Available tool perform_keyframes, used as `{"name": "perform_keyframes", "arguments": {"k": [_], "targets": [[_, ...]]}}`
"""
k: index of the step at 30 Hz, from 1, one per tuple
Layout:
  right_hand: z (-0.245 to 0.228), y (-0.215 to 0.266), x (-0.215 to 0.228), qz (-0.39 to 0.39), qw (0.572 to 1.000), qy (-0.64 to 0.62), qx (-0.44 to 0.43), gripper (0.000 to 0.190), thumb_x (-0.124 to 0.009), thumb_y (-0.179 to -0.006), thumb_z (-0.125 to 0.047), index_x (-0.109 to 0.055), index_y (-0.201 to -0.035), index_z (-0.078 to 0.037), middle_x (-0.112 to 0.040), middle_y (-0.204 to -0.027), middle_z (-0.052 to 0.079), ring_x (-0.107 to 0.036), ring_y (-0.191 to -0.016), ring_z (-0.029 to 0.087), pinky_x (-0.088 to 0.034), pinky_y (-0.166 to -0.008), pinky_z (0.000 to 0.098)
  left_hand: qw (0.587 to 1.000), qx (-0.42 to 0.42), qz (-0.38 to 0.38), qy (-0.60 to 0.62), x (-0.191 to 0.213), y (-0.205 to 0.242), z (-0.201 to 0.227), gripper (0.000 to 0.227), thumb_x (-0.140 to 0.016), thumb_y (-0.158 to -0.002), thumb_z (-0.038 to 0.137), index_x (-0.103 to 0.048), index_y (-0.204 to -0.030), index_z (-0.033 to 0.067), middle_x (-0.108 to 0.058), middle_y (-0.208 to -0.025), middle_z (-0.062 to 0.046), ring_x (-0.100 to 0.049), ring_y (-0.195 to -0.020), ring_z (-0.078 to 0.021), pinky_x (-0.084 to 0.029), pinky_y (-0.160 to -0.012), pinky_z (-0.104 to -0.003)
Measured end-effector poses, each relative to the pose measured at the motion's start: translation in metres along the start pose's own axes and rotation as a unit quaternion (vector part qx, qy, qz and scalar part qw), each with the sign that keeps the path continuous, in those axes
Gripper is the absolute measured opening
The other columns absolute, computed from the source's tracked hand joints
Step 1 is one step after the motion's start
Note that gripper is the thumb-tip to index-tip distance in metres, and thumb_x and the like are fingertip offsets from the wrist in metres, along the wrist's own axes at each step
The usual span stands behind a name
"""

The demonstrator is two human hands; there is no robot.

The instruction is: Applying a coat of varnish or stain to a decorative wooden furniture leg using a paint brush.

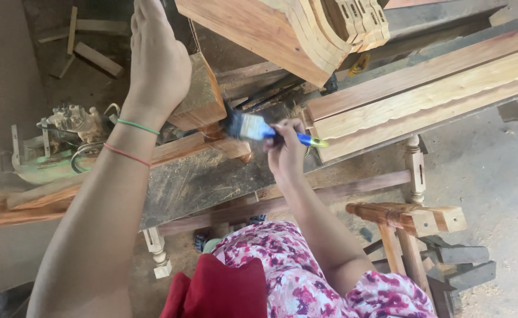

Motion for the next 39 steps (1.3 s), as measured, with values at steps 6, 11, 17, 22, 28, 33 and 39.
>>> {"name": "perform_keyframes", "arguments": {"k": [6, 11, 17, 22, 28, 33, 39], "targets": [[-0.027, 0.000, -0.017, 0.024, 0.999, 0.017, -0.014, 0.018, -0.056, -0.089, 0.008, -0.046, -0.086, -0.007, -0.059, -0.081, 0.009, -0.059, -0.053, 0.016, -0.047, -0.040, 0.0240, 1.000, -0.009, 0.004, 0.007, 0.007, -0.001, 0.008, 0.067, -0.047, -0.092, -0.018, -0.024, -0.153, -0.0053, -0.036, -0.157, -0.033, -0.037, -0.146, -0.0511, -0.031, -0.127, -0.054], [-0.003, -0.005, -0.030, 0.028, 0.999, -0.038, 0.003, 0.017, -0.058, -0.091, 0.008, -0.047, -0.088, -0.005, -0.060, -0.084, 0.011, -0.058, -0.057, 0.017, -0.049, -0.046, 0.0260, 0.999, 0.032, -0.020, 0.015, 0.004, -0.004, 0.001, 0.061, -0.050, -0.098, -0.014, -0.027, -0.153, -0.0017, -0.040, -0.158, -0.029, -0.039, -0.149, -0.0479, -0.033, -0.129, -0.051], [-0.027, 0.023, -0.019, -0.077, 0.996, -0.003, 0.046, 0.016, -0.058, -0.093, 0.007, -0.048, -0.091, -0.004, -0.061, -0.083, 0.012, -0.062, -0.058, 0.019, -0.051, -0.045, 0.0280, 1.000, 0.003, 0.007, 0.022, -0.001, -0.001, -0.001, 0.066, -0.048, -0.092, -0.017, -0.023, -0.153, -0.0057, -0.039, -0.155, -0.031, -0.039, -0.146, -0.0494, -0.032, -0.128, -0.053], [-0.029, 0.021, -0.034, -0.033, 0.997, -0.040, 0.060, 0.016, -0.059, -0.093, 0.006, -0.047, -0.092, -0.005, -0.061, -0.084, 0.011, -0.063, -0.058, 0.018, -0.052, -0.045, 0.0251, 1.000, 0.006, 0.004, 0.026, -0.001, -0.004, 0.008, 0.060, -0.048, -0.094, -0.016, -0.029, -0.149, -0.0035, -0.042, -0.151, -0.031, -0.043, -0.141, -0.0486, -0.035, -0.122, -0.055], [-0.042, 0.047, -0.037, -0.127, 0.978, 0.077, 0.146, 0.015, -0.063, -0.096, 0.001, -0.048, -0.098, -0.004, -0.062, -0.089, 0.011, -0.063, -0.057, 0.017, -0.052, -0.042, 0.0261, 0.998, 0.010, 0.028, 0.058, -0.010, -0.008, 0.009, 0.054, -0.051, -0.095, -0.014, -0.036, -0.146, -0.0023, -0.048, -0.144, -0.029, -0.046, -0.135, -0.0488, -0.039, -0.117, -0.056], [-0.083, 0.054, -0.071, -0.163, 0.943, 0.228, 0.181, 0.016, -0.065, -0.103, -0.013, -0.050, -0.104, -0.007, -0.064, -0.087, 0.010, -0.061, -0.055, 0.013, -0.048, -0.042, 0.0246, 0.978, -0.122, 0.128, 0.111, -0.005, -0.015, 0.022, 0.050, -0.051, -0.098, -0.014, -0.038, -0.145, -0.0050, -0.049, -0.143, -0.026, -0.047, -0.136, -0.0425, -0.041, -0.120, -0.051], [-0.096, 0.050, -0.159, -0.300, 0.814, 0.461, 0.186, 0.026, -0.057, -0.114, -0.029, -0.059, -0.103, -0.005, -0.061, -0.087, 0.007, -0.056, -0.070, 0.010, -0.044, -0.061, 0.0238, 0.951, -0.046, 0.001, 0.305, 0.002, -0.020, 0.036, 0.022, -0.057, -0.118, 0.021, -0.054, -0.121, 0.0003, -0.057, -0.080, -0.006, -0.056, -0.071, -0.0192, -0.044, -0.069, -0.035]]}}
Point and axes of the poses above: each hand's wrist, its own y-axis away from the middle knuckle, its own x-axis out of the back of the hand, z = x × y, the point moved 4 cm from there along -y, towards the middle knuckle
